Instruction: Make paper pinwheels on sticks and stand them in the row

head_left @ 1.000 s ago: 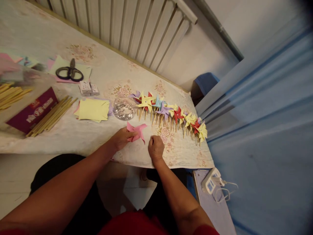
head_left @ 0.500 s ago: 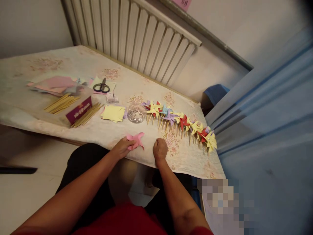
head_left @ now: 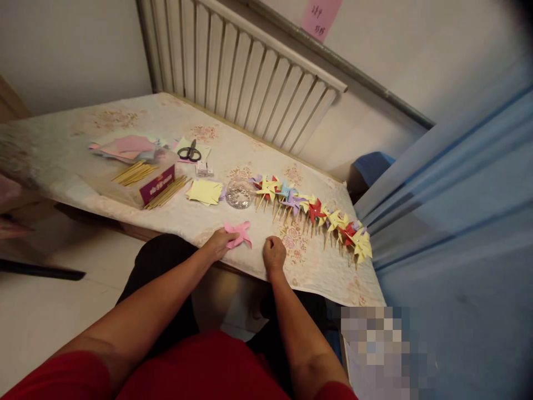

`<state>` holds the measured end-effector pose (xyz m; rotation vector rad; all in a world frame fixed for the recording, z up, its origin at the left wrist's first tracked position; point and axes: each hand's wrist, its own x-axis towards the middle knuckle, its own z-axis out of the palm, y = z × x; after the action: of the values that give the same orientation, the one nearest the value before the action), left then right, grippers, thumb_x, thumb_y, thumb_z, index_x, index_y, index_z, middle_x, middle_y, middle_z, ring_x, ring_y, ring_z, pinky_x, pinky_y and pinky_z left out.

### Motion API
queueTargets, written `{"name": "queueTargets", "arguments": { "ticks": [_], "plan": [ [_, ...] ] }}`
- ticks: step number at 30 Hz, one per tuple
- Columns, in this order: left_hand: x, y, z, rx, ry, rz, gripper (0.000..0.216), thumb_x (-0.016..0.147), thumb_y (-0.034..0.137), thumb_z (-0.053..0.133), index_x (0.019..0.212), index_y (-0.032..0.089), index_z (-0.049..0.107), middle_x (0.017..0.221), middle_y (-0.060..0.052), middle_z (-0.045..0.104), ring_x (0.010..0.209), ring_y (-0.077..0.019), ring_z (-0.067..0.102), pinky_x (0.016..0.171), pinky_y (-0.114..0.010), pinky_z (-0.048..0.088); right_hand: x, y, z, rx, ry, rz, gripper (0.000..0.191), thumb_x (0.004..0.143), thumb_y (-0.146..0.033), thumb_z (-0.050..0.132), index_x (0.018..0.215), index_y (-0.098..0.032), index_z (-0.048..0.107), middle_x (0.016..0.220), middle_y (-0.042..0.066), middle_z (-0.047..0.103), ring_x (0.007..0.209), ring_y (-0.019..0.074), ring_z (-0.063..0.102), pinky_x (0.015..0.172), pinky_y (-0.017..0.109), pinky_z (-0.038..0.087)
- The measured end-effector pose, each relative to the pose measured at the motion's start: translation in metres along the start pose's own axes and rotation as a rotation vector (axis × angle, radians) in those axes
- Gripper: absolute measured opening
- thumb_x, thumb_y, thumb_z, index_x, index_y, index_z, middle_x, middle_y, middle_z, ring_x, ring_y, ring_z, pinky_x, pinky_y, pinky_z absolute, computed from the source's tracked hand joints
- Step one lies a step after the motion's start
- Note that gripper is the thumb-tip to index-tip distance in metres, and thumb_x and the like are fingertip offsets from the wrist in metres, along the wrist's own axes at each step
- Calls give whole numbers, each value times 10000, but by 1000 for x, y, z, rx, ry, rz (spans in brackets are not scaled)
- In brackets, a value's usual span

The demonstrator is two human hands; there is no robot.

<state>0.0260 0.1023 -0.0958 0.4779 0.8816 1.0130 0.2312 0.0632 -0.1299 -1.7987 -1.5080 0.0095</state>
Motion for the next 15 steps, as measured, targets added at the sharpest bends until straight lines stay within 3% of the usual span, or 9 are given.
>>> {"name": "queueTargets", "arguments": {
  "ticks": [7, 11, 15],
  "plan": [
    [9, -6, 17, 25, 83, 23, 197, 563, 2, 763, 692, 99, 651, 626, -24, 679, 543, -115, 597, 575, -227, 498, -9, -14, -6, 294, -15, 102, 262, 888, -296, 436, 779, -194, 651, 696, 0, 616, 669, 159, 526, 681, 263, 411],
    [13, -10, 27, 60, 86, 42, 235, 541, 22, 784, 719, 98, 650, 618, -16, 676, 527, -107, 580, 557, -217, 477, -14, -18, -10, 367, -53, 49, 278, 909, -373, 481, 933, -169, 668, 755, 12, 632, 693, 156, 550, 704, 267, 450],
    [16, -13, 35, 101, 82, 48, 238, 532, 52, 792, 707, 111, 642, 612, -7, 670, 529, -112, 574, 565, -224, 471, -18, -15, -5, 337, -55, -37, 293, 895, -315, 513, 1085, -140, 651, 762, 15, 606, 656, 146, 545, 676, 266, 476]
  ]
}}
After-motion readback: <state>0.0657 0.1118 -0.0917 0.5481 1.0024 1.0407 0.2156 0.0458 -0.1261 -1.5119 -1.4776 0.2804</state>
